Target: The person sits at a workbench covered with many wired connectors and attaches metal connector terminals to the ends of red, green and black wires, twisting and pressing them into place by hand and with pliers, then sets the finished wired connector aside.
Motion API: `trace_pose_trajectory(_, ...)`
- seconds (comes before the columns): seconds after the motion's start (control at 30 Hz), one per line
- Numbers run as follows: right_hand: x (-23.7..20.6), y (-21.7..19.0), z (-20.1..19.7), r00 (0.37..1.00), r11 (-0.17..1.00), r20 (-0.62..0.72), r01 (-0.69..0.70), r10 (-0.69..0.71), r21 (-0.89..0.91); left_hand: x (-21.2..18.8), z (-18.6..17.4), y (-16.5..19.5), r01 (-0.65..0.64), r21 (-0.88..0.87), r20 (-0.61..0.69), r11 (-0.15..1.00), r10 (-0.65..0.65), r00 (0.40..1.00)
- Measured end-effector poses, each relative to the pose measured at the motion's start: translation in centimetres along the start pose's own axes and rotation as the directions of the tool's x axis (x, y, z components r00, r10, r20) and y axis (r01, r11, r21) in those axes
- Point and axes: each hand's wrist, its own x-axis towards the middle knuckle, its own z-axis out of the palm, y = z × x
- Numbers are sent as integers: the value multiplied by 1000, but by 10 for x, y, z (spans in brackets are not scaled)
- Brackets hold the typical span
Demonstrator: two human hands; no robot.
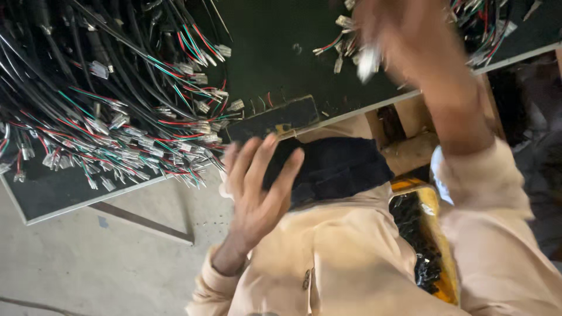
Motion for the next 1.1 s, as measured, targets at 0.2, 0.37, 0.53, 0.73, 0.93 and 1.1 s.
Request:
trace_pose_trajectory(0.2,-98,-53,27,915,975,340,182,-217,130,-2,17,-19,-283,20,338,959,260,905)
trace_pose_trajectory(0.37,-156,-46,49,916,990,378,-135,139,-36,-49,87,-14,-92,-254,606,963,232,760)
trace_pose_trajectory(0.53,-183,-65,9,863,949,445,-305,239,81,-76,72,14,-45,-333,558,942,235,796)
trace_pose_trajectory(0.73,-184,-53,-10,880,954,392,-299,270,14,-58,97,27,226,-459,575,859,93,812)
trace_pose_trajectory(0.93,-152,-59,39,891,802,265,-448,367,395,-106,130,40,635,-683,639,361,-127,759)
trace_pose_trajectory(1.1,-144,-52,85,831,411,384,-539,403,736,-107,129,23,688,-712,614,141,-350,707)
